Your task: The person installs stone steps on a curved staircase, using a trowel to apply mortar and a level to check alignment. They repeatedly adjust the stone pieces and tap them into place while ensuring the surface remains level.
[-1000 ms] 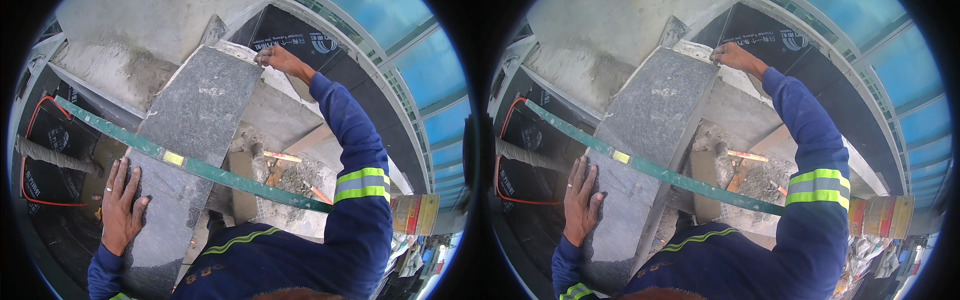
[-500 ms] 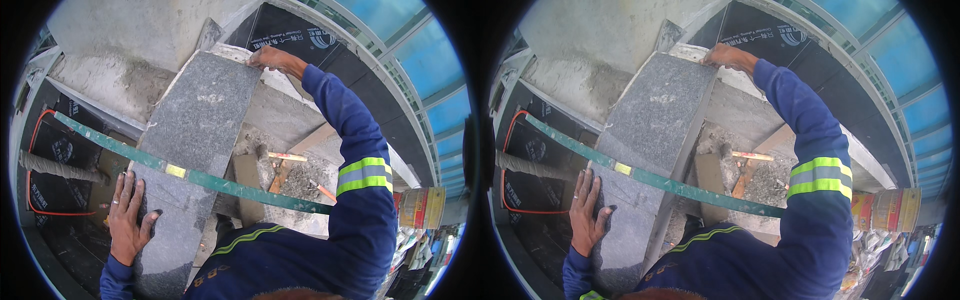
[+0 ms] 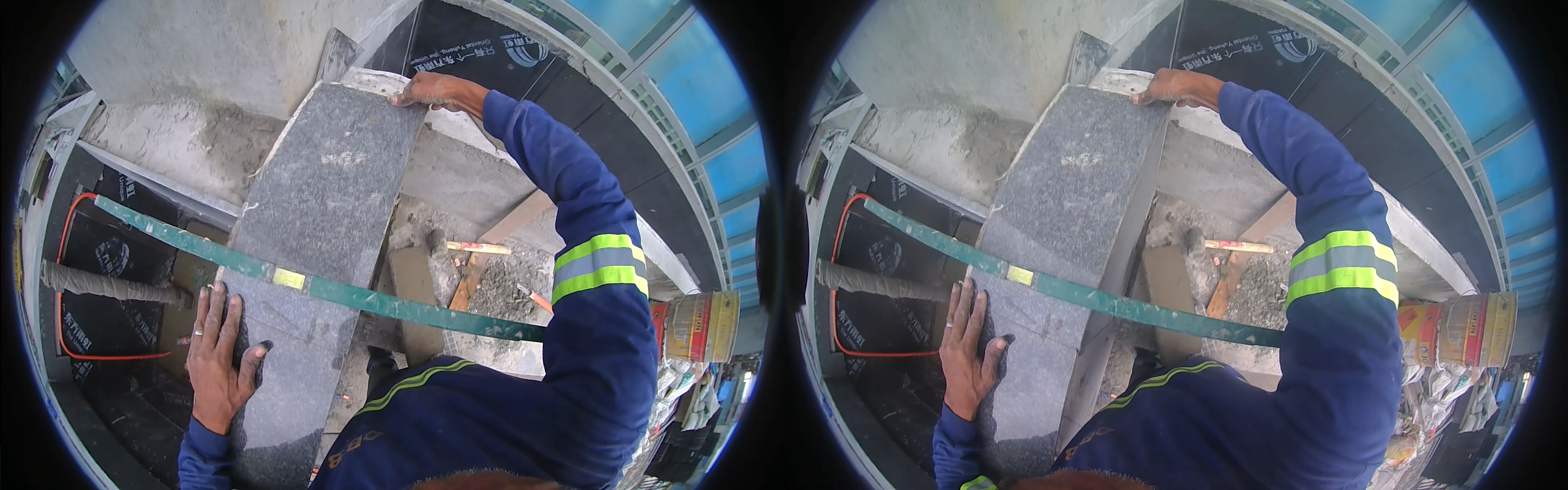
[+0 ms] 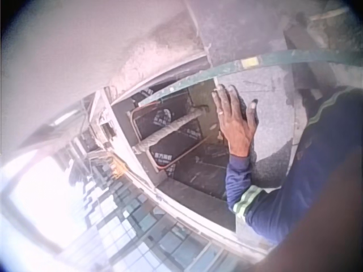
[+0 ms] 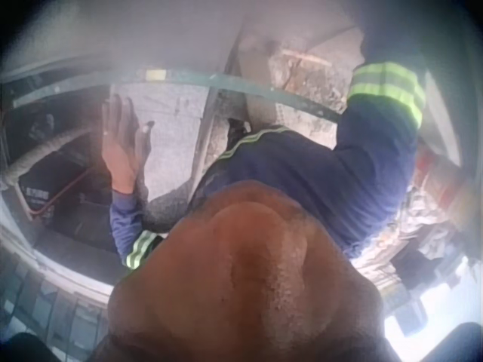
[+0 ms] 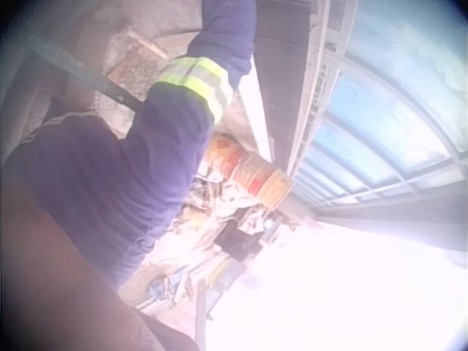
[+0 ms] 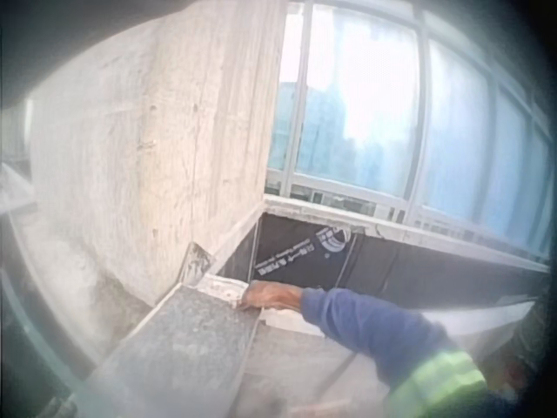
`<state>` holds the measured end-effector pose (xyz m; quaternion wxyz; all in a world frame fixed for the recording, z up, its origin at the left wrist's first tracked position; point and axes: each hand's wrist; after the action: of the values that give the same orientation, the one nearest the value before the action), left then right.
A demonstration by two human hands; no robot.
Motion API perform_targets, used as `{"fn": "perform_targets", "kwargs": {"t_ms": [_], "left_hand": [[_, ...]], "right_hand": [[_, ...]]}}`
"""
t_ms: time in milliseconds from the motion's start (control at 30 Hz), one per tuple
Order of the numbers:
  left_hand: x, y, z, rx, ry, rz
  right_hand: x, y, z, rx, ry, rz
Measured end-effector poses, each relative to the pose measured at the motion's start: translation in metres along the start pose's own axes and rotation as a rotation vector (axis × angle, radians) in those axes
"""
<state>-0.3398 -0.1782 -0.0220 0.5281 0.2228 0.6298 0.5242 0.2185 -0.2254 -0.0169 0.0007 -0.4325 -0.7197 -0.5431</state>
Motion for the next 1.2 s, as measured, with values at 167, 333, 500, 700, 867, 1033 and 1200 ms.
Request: {"fn": "perform_targets", "kwargs": {"t_ms": [167,333,500,700,867,1033,1200], "left_hand": [[0.000,-0.002,0.000,-0.012,-0.017,0.013],[0.000,-0.002,-0.001,-0.008,0.000,0.019],[-0.001,-0.002,0.000,-0.013,-0.004,0.020],[0.001,-0.001,0.000,-0.014,-0.010,0.017],[-0.001,-0.001,0.002,-0.001,-0.009,0.027],[-0.001,-0.001,0.001,0.006,-0.008,0.038],[0.000,-0.003,0.000,0.000,-0.008,0.027]], "right_hand": [[-0.001,0.002,-0.001,0.025,0.019,-0.021],[-0.004,0.000,0.001,-0.006,0.059,-0.056],[-0.009,0.001,0.009,0.015,0.072,-0.065],[-0.010,-0.002,0.008,-0.067,0.106,-0.059],[-0.018,-0.001,0.014,-0.083,0.128,-0.064],[-0.021,-0.003,0.018,-0.091,0.129,-0.105],[-0.018,0.000,0.018,-0.070,0.158,-0.125]]}}
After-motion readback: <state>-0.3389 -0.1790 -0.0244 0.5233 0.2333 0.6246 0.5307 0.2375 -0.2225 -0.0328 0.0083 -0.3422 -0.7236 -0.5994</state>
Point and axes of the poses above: each hand's wrist, its own z-axis towards the middle knuckle, its own y-axis out of the back of the hand, x = y × z, and after that the axes turned 12 degrees about -z, right-handed
